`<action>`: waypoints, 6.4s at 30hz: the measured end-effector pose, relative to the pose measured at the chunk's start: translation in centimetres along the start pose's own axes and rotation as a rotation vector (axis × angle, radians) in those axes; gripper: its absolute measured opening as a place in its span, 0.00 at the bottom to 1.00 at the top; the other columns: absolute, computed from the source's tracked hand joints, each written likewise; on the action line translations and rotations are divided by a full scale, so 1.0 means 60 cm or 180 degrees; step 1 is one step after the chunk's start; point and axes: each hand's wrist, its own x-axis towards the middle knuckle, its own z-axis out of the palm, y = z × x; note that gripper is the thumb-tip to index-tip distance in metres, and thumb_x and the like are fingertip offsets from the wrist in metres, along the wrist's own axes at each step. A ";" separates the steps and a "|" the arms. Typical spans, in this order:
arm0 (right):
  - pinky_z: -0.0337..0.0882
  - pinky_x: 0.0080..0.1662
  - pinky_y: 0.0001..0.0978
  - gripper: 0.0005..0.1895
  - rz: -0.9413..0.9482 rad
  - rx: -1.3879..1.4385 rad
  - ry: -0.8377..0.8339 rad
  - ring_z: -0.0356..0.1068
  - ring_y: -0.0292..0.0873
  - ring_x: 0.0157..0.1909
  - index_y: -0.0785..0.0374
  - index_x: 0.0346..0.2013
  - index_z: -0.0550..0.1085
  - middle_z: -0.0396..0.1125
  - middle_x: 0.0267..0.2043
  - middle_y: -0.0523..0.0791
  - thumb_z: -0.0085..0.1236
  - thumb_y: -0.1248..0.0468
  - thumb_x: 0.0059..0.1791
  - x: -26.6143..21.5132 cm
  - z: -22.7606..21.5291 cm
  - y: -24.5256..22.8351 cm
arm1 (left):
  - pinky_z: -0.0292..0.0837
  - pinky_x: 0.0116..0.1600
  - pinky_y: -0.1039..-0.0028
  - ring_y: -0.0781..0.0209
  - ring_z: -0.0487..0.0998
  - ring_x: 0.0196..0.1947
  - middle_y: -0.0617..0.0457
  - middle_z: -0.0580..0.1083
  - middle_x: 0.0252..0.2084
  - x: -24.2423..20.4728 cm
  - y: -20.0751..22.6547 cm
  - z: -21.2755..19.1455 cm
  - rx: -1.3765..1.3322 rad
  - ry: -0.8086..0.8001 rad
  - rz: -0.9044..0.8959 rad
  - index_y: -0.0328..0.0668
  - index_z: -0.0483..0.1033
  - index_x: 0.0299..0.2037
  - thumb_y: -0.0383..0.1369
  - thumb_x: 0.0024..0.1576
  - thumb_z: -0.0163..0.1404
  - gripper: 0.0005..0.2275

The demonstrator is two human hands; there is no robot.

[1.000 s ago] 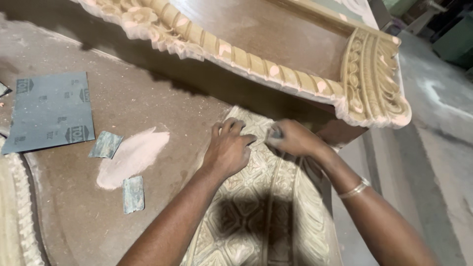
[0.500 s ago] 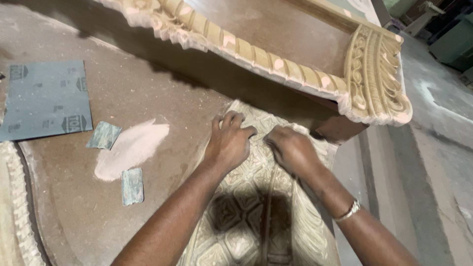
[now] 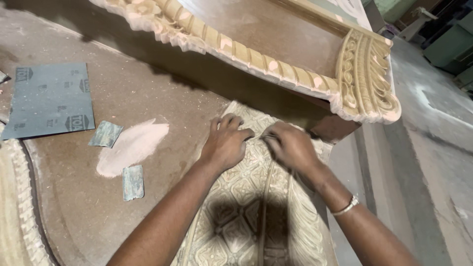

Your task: The person sands the surface of ornate decorative moldings using a small sanding block. They work methodically along the intricate patterns and edges of the pieces, which are laid out on a workbench.

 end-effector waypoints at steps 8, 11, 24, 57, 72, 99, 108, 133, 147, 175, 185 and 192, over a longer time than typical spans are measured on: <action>0.74 0.45 0.46 0.09 -0.0647 -0.0258 0.0218 0.74 0.54 0.44 0.61 0.40 0.79 0.73 0.44 0.50 0.56 0.69 0.47 0.034 0.036 0.024 | 0.49 0.69 0.44 0.42 0.59 0.68 0.37 0.67 0.62 -0.041 0.004 -0.015 0.0351 0.0168 -0.0220 0.42 0.80 0.53 0.33 0.55 0.51 0.16; 0.74 0.46 0.45 0.11 -0.0854 -0.0170 0.0210 0.73 0.55 0.45 0.63 0.42 0.79 0.73 0.44 0.51 0.57 0.70 0.46 0.038 0.048 0.029 | 0.48 0.68 0.43 0.40 0.58 0.68 0.36 0.66 0.63 -0.042 -0.005 -0.015 0.0121 0.0119 -0.0332 0.42 0.80 0.52 0.33 0.55 0.52 0.16; 0.73 0.46 0.45 0.06 -0.0570 0.0223 -0.0107 0.72 0.54 0.42 0.64 0.39 0.78 0.71 0.37 0.50 0.59 0.65 0.49 0.032 0.031 -0.045 | 0.47 0.72 0.45 0.39 0.60 0.68 0.34 0.67 0.61 -0.090 0.001 -0.038 -0.0133 0.0184 -0.0390 0.35 0.78 0.53 0.30 0.56 0.52 0.15; 0.74 0.50 0.43 0.10 -0.1085 -0.0192 -0.0304 0.73 0.51 0.44 0.65 0.40 0.78 0.73 0.40 0.50 0.59 0.71 0.44 0.039 0.041 -0.027 | 0.38 0.61 0.18 0.32 0.54 0.72 0.32 0.61 0.69 -0.103 0.017 -0.057 0.0553 0.0160 -0.0514 0.43 0.74 0.60 0.41 0.57 0.48 0.22; 0.72 0.45 0.43 0.09 -0.1520 -0.0254 -0.0186 0.70 0.51 0.42 0.64 0.39 0.79 0.71 0.37 0.48 0.59 0.66 0.45 0.040 0.045 -0.071 | 0.49 0.70 0.47 0.39 0.61 0.66 0.36 0.68 0.57 -0.101 -0.030 -0.018 -0.0825 0.1178 -0.0788 0.35 0.69 0.56 0.22 0.50 0.51 0.21; 0.74 0.45 0.41 0.09 -0.0731 -0.0153 -0.0566 0.72 0.47 0.43 0.65 0.42 0.80 0.73 0.43 0.50 0.53 0.67 0.51 -0.015 0.058 -0.126 | 0.70 0.60 0.60 0.44 0.73 0.55 0.41 0.74 0.50 -0.097 -0.041 -0.014 -0.1810 0.1518 -0.0942 0.35 0.73 0.52 0.18 0.50 0.46 0.18; 0.74 0.47 0.41 0.09 -0.0754 0.0003 -0.0403 0.73 0.47 0.42 0.65 0.42 0.80 0.73 0.41 0.49 0.55 0.67 0.51 -0.015 0.047 -0.146 | 0.74 0.57 0.67 0.55 0.79 0.49 0.43 0.76 0.46 -0.092 -0.049 -0.022 -0.2457 0.1443 -0.0922 0.33 0.72 0.50 0.15 0.54 0.41 0.15; 0.75 0.48 0.42 0.12 0.0366 -0.0104 -0.0458 0.76 0.51 0.47 0.61 0.40 0.78 0.75 0.44 0.47 0.62 0.56 0.48 -0.091 -0.004 -0.083 | 0.28 0.76 0.44 0.43 0.40 0.78 0.39 0.48 0.76 -0.198 0.062 -0.121 -0.0064 -0.1386 -0.0425 0.50 0.63 0.68 0.52 0.62 0.44 0.27; 0.78 0.47 0.36 0.08 0.0039 0.1050 -0.0366 0.78 0.44 0.43 0.62 0.39 0.81 0.77 0.42 0.46 0.59 0.62 0.51 -0.085 0.048 -0.096 | 0.35 0.73 0.38 0.39 0.44 0.77 0.40 0.51 0.77 -0.219 0.015 -0.129 -0.0083 -0.0984 -0.0323 0.48 0.68 0.67 0.45 0.55 0.56 0.29; 0.73 0.47 0.37 0.10 -0.1406 0.0660 -0.0216 0.70 0.49 0.46 0.70 0.46 0.74 0.70 0.46 0.52 0.47 0.71 0.53 -0.057 0.049 -0.183 | 0.52 0.72 0.52 0.43 0.60 0.70 0.37 0.62 0.68 -0.225 -0.001 -0.160 -0.0300 -0.1033 -0.0355 0.34 0.62 0.68 0.41 0.44 0.68 0.41; 0.72 0.51 0.39 0.13 -0.1181 0.0975 -0.0172 0.69 0.51 0.49 0.69 0.45 0.75 0.70 0.46 0.52 0.49 0.72 0.48 -0.064 0.052 -0.173 | 0.53 0.71 0.54 0.40 0.60 0.69 0.35 0.64 0.69 -0.221 0.002 -0.163 -0.0243 -0.0842 -0.0172 0.31 0.62 0.67 0.40 0.42 0.70 0.43; 0.72 0.51 0.37 0.16 -0.1078 0.0972 -0.0691 0.70 0.49 0.48 0.65 0.45 0.77 0.72 0.45 0.49 0.44 0.73 0.48 -0.049 0.047 -0.182 | 0.53 0.72 0.54 0.41 0.60 0.70 0.37 0.64 0.69 -0.225 0.001 -0.168 -0.0301 -0.0829 -0.0223 0.34 0.62 0.68 0.39 0.42 0.70 0.43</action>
